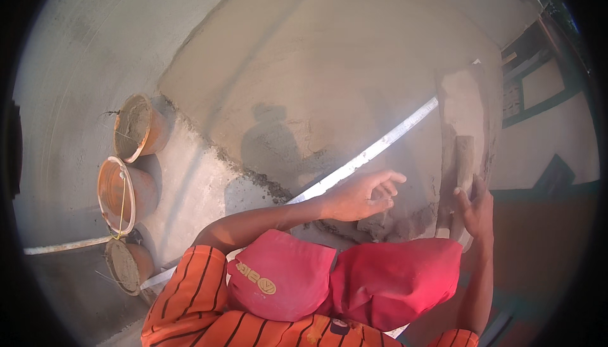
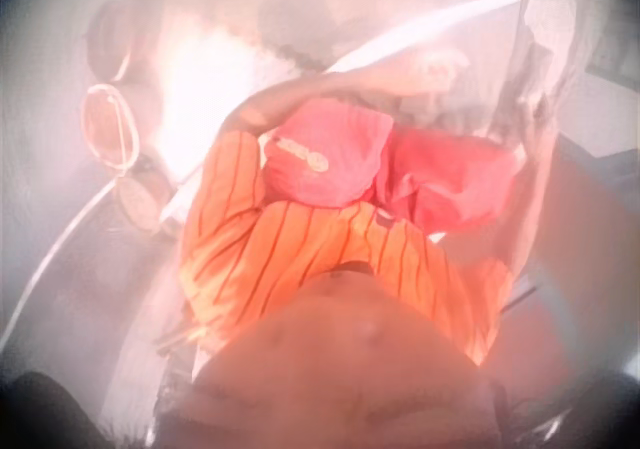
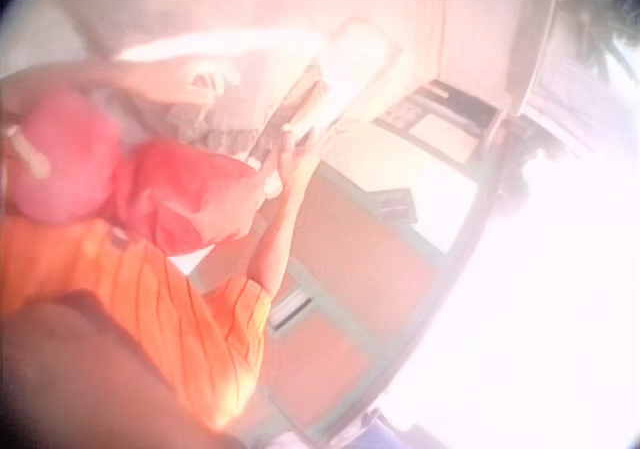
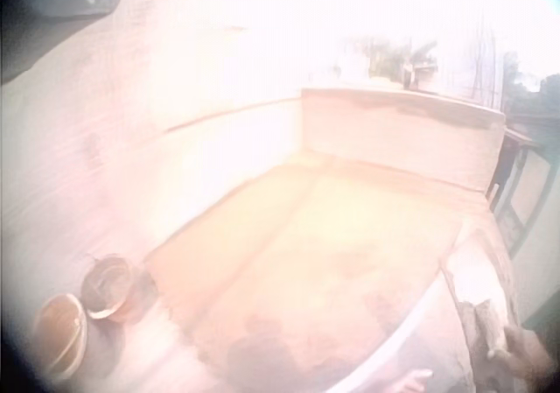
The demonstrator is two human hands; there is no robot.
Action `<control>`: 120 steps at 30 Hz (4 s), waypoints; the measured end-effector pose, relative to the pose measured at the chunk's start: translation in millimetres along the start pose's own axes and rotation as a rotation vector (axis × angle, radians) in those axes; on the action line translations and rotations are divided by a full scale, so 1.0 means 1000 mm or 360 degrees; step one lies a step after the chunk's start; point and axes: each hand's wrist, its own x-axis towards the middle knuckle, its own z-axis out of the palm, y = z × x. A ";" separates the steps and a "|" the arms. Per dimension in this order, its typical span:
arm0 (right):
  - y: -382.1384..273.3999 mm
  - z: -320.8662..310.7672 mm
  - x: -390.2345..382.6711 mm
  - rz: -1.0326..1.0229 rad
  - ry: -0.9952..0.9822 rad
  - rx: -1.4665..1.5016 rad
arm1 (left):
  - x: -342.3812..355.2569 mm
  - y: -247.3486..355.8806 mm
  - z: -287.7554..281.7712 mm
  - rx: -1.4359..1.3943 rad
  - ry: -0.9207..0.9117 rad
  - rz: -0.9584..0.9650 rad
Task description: The person uses a long straightedge to level wet concrete on a curved surface, then uses a trowel to smooth and fill gaps. The person repeatedly repositions the straightedge and scrapes excess material to create a flat surface.
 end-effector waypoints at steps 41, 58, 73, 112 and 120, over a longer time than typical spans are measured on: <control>0.122 0.152 -0.073 0.0739 -0.0868 0.0607 | -0.144 -0.207 -0.324 0.0753 0.2357 -0.1303; 0.067 0.149 -0.049 0.1098 -0.0833 0.0839 | -0.102 -0.185 -0.385 0.1227 0.1836 -0.1315; 0.052 0.135 -0.050 0.1128 -0.1068 0.0835 | -0.041 -0.183 -0.381 0.1335 0.1544 -0.1244; 0.017 0.124 -0.074 0.1455 -0.0735 0.0963 | -0.088 -0.186 -0.345 0.1471 0.1319 -0.1241; 0.024 0.128 -0.074 0.1421 -0.0700 0.0931 | 0.053 -0.182 -0.458 0.1572 0.1195 -0.1063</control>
